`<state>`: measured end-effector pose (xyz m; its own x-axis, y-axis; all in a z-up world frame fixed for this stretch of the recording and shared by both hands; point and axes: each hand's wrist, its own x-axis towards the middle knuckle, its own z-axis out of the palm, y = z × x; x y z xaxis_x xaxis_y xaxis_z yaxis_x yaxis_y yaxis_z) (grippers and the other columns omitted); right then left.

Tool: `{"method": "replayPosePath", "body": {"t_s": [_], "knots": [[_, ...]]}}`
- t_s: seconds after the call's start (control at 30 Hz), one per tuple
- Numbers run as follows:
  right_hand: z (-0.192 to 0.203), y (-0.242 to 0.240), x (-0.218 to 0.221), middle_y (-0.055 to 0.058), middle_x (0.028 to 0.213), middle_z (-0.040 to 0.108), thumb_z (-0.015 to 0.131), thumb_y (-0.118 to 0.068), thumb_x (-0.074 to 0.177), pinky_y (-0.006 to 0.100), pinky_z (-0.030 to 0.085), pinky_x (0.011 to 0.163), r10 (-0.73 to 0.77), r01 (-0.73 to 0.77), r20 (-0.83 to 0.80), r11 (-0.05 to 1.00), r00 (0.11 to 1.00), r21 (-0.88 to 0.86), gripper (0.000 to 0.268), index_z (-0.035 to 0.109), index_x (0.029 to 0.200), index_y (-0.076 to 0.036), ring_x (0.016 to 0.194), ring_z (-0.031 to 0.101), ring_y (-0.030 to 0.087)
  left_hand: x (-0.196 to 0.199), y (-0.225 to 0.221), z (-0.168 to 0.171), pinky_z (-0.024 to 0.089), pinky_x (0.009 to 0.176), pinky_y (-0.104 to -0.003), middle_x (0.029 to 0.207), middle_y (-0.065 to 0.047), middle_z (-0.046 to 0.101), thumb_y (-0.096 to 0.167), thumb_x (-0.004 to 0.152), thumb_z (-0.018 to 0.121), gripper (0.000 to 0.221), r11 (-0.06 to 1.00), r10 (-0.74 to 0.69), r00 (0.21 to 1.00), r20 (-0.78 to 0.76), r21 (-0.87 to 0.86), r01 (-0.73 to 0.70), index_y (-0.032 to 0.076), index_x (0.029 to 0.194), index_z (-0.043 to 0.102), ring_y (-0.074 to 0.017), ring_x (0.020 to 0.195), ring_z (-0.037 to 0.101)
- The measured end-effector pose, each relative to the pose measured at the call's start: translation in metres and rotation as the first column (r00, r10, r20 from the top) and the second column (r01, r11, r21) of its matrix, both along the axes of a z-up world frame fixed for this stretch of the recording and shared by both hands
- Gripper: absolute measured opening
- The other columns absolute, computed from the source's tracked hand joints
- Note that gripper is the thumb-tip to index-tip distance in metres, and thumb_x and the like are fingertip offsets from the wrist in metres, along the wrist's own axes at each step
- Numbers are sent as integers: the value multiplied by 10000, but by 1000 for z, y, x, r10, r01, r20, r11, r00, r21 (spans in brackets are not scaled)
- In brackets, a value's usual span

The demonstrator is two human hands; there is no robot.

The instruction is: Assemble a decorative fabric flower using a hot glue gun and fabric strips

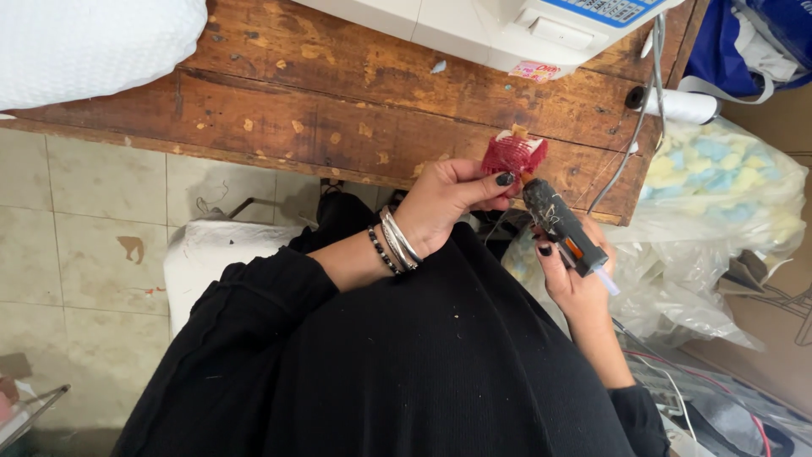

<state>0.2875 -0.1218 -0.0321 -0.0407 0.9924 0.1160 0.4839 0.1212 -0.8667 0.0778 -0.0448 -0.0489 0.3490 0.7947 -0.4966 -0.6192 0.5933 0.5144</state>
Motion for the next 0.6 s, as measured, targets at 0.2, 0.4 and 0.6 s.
{"method": "replayPosePath", "body": {"t_s": [0.2, 0.4, 0.6], "knots": [[-9, -9, 8, 136, 856, 711, 687, -333, 976, 351, 547, 707, -49, 49, -35, 999, 998, -8, 312, 673, 985, -22, 775, 678, 221, -1, 1, -3, 628, 674, -251, 819, -154, 779, 119, 825, 847, 206, 1000, -6, 1000, 4, -2, 6, 0, 968, 758, -232, 725, 782], [19, 7, -11, 217, 876, 677, 683, -326, 996, 435, 555, 722, 28, -58, 190, 986, 981, 156, 342, 704, 961, 13, 795, 675, 440, 5, 3, 2, 635, 670, -274, 826, -165, 776, 109, 814, 858, 213, 999, -6, 1000, -10, 38, 7, -14, 958, 761, -245, 720, 778], [5, 2, 2, 213, 921, 680, 754, -288, 956, 487, 569, 757, 44, -105, 286, 974, 957, 201, 304, 697, 966, 10, 888, 689, 469, 1, 5, 7, 634, 660, -276, 798, -169, 771, 94, 800, 862, 200, 1000, 3, 1000, -7, 2, -3, -18, 932, 761, -237, 690, 776]]}}
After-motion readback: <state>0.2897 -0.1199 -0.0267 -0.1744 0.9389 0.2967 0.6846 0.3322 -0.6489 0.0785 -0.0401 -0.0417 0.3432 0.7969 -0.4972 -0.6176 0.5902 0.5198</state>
